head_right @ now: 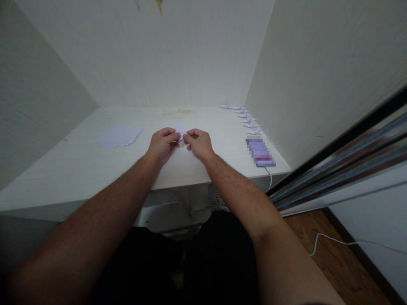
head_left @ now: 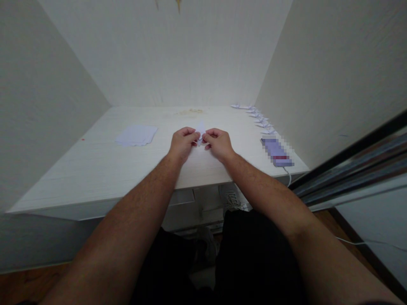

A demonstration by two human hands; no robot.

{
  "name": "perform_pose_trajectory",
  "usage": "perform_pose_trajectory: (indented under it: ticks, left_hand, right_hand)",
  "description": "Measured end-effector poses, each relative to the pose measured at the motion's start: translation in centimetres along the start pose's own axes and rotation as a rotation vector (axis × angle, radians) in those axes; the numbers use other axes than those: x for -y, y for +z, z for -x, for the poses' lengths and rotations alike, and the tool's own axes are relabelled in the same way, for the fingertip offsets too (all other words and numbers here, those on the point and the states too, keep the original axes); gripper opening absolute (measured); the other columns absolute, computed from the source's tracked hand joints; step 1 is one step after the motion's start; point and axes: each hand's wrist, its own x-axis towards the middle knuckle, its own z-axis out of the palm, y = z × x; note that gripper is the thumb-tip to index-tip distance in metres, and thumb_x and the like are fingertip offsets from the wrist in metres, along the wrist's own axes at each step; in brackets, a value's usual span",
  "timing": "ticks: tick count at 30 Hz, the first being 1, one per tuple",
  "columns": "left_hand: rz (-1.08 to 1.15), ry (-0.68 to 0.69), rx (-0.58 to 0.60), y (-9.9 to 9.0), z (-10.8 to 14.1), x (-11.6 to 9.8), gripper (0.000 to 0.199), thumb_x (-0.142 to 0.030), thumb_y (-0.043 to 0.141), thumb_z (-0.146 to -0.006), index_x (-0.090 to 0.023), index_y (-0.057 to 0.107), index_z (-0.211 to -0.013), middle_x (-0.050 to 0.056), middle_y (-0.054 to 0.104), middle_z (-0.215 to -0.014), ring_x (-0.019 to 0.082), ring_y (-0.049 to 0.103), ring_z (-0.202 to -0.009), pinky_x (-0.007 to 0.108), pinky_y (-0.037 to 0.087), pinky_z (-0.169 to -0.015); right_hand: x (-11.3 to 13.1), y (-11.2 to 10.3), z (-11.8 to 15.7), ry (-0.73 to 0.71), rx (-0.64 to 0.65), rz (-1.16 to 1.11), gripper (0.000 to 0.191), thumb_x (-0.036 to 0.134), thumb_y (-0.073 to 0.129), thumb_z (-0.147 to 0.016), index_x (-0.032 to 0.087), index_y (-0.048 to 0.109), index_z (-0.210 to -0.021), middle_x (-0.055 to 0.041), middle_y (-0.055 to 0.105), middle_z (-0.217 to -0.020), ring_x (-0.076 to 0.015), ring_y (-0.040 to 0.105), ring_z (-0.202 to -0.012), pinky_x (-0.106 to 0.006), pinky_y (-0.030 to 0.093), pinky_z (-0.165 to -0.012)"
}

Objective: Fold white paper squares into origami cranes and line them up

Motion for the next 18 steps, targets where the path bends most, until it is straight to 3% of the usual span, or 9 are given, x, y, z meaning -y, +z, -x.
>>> perform_pose_trajectory:
  ticks: [9, 18]
  left_hand:
    - [-0.152, 0.033, -0.074, -0.02, -0.20, 0.56, 0.010, -0.017, 0.074, -0.066, -0.017, 0.065, -0.065, -0.001, 0.061, -0.056, 0.009, 0.050, -0.048, 0.022, 0.037, -0.049]
    - [-0.255, 0.056, -0.053, -0.16, -0.31, 1.00, 0.011, -0.021, 0.075, -0.069, -0.017, 0.065, -0.065, 0.001, 0.061, -0.055, 0.011, 0.050, -0.048, 0.022, 0.035, -0.047]
  right_hand:
    - [0.14, 0.08, -0.04, 0.041, -0.005, 0.036, 0.012, 0.014, 0.069, -0.079, 0.017, 0.063, -0.070, 0.0029, 0.064, -0.054, -0.0081, 0.059, -0.048, -0.016, 0.045, -0.044]
    - [-0.45, 0.05, -0.37, 0.015, -0.031, 0.071, 0.015, 0.014, 0.068, -0.078, 0.018, 0.061, -0.065, 0.0044, 0.061, -0.050, -0.0067, 0.050, -0.041, -0.017, 0.039, -0.041]
